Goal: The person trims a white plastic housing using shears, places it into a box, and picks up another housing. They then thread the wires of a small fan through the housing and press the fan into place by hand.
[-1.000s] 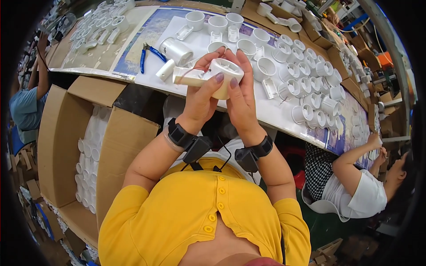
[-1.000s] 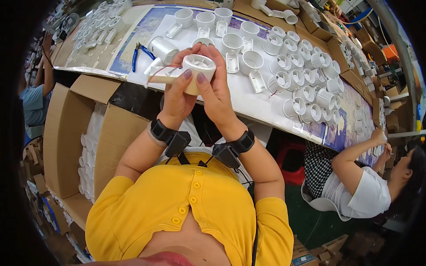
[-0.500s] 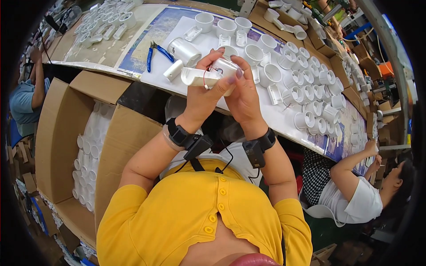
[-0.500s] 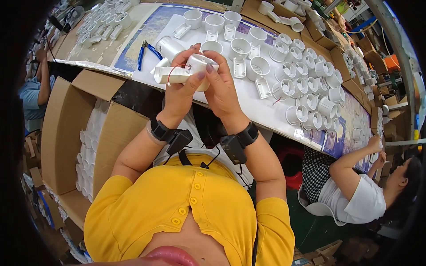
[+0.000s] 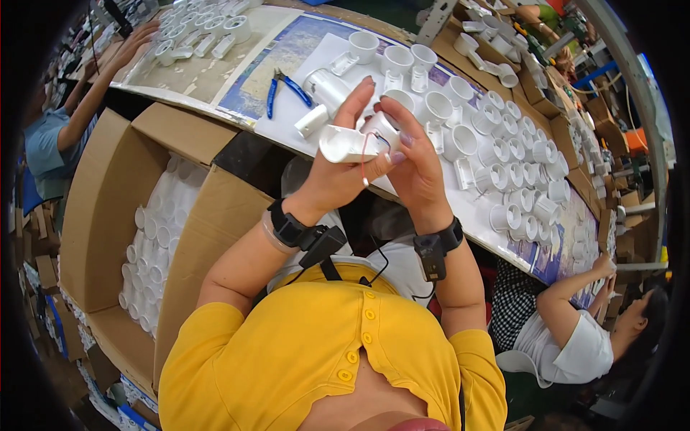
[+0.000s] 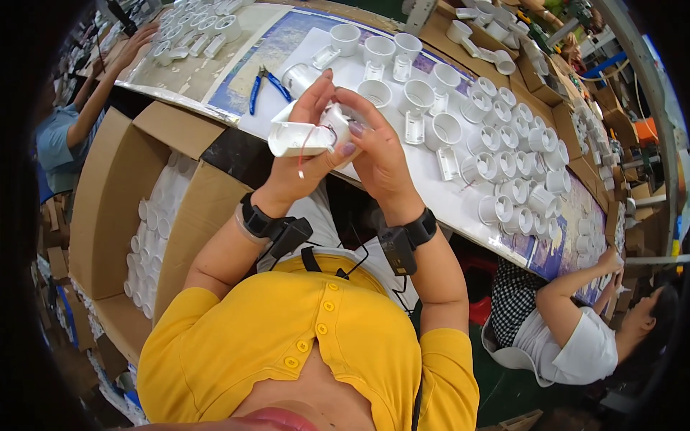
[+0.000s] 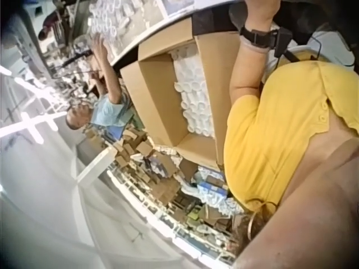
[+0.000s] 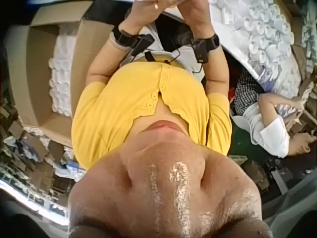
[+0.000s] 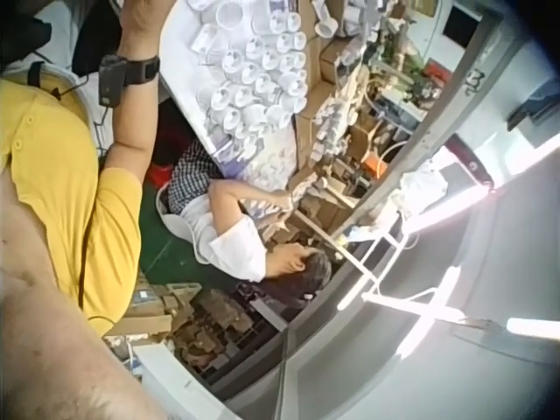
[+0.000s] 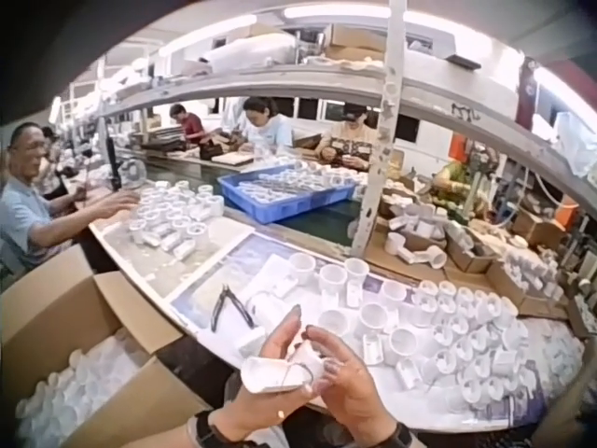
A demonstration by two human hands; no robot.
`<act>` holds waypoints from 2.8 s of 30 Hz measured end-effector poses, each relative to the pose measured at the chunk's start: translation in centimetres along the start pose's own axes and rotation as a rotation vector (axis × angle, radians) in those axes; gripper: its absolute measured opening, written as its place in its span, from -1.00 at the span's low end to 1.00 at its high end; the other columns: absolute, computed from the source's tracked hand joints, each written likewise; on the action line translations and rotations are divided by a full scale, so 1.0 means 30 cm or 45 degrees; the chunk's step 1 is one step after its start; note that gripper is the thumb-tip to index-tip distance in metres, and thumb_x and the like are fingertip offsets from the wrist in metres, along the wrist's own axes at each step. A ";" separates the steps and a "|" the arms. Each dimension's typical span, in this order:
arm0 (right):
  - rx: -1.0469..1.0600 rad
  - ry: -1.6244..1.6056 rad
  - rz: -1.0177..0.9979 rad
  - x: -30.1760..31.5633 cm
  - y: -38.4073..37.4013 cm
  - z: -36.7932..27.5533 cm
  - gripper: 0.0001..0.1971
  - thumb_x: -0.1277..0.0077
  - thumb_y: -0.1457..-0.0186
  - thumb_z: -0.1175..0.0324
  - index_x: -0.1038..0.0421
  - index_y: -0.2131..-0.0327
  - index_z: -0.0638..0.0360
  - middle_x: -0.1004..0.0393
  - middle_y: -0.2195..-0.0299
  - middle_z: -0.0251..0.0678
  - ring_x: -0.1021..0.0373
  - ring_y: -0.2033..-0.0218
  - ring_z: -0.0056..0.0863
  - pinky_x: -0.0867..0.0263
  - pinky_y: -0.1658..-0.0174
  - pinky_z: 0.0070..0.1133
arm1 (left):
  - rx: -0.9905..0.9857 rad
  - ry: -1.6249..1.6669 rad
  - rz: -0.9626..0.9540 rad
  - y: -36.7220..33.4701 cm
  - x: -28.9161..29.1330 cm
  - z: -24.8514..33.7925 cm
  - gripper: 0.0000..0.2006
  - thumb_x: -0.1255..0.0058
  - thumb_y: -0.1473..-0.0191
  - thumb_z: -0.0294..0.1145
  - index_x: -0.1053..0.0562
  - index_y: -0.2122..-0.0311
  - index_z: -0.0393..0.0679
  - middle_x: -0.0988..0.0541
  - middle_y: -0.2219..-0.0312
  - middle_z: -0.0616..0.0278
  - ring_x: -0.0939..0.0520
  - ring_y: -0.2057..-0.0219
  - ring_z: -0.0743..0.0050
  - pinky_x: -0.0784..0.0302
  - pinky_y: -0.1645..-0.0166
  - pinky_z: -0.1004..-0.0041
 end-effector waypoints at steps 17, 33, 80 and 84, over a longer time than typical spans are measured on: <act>0.208 1.136 -0.214 -0.131 -0.273 -0.095 -0.57 0.06 -0.14 0.37 -0.20 -0.08 0.25 -0.29 -0.03 -0.28 -0.24 -0.04 -0.53 -0.14 -0.11 -0.58 | 0.583 0.200 0.069 -0.050 0.290 0.115 -0.53 -0.04 -0.09 -0.46 -0.22 -0.10 -0.25 -0.46 0.08 0.14 -0.57 0.12 0.35 -0.53 0.11 0.54; 0.276 1.909 -0.099 0.054 -0.341 0.066 -0.57 0.01 -0.09 0.20 -0.32 0.01 0.22 -0.45 0.13 -0.13 -0.38 0.08 -0.32 -0.29 0.06 -0.48 | 0.797 -0.752 0.591 -0.349 0.993 -0.318 -0.49 -0.14 -0.02 -0.35 -0.25 -0.02 -0.38 -0.47 0.13 -0.01 -0.58 0.15 0.29 -0.50 0.14 0.53; 0.638 1.746 0.174 0.129 0.188 -0.176 -0.46 -0.20 0.09 0.42 -0.22 0.01 0.19 -0.25 0.03 -0.21 -0.24 -0.02 -0.46 -0.26 -0.01 -0.51 | 0.671 0.002 -0.107 0.089 -0.081 -0.114 -0.43 -0.18 -0.01 -0.28 -0.25 -0.10 -0.18 -0.43 0.09 0.23 -0.47 0.08 0.46 -0.38 -0.06 0.53; 0.707 1.434 0.324 0.136 0.252 -0.099 -0.37 -0.27 0.18 0.52 -0.10 0.06 0.15 -0.11 -0.06 -0.10 -0.18 -0.09 -0.34 -0.24 -0.07 -0.46 | 0.299 -0.118 -0.204 0.089 -0.058 -0.084 -0.29 -0.34 0.21 -0.40 -0.25 -0.09 -0.17 -0.35 0.01 0.23 -0.41 0.00 0.44 -0.35 -0.10 0.48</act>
Point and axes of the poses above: each hand's wrist, its own y-axis away from the middle knuckle, its own x-axis out of the back of the hand, z = x × y, the point moved 3 cm from there along -y, towards the middle knuckle
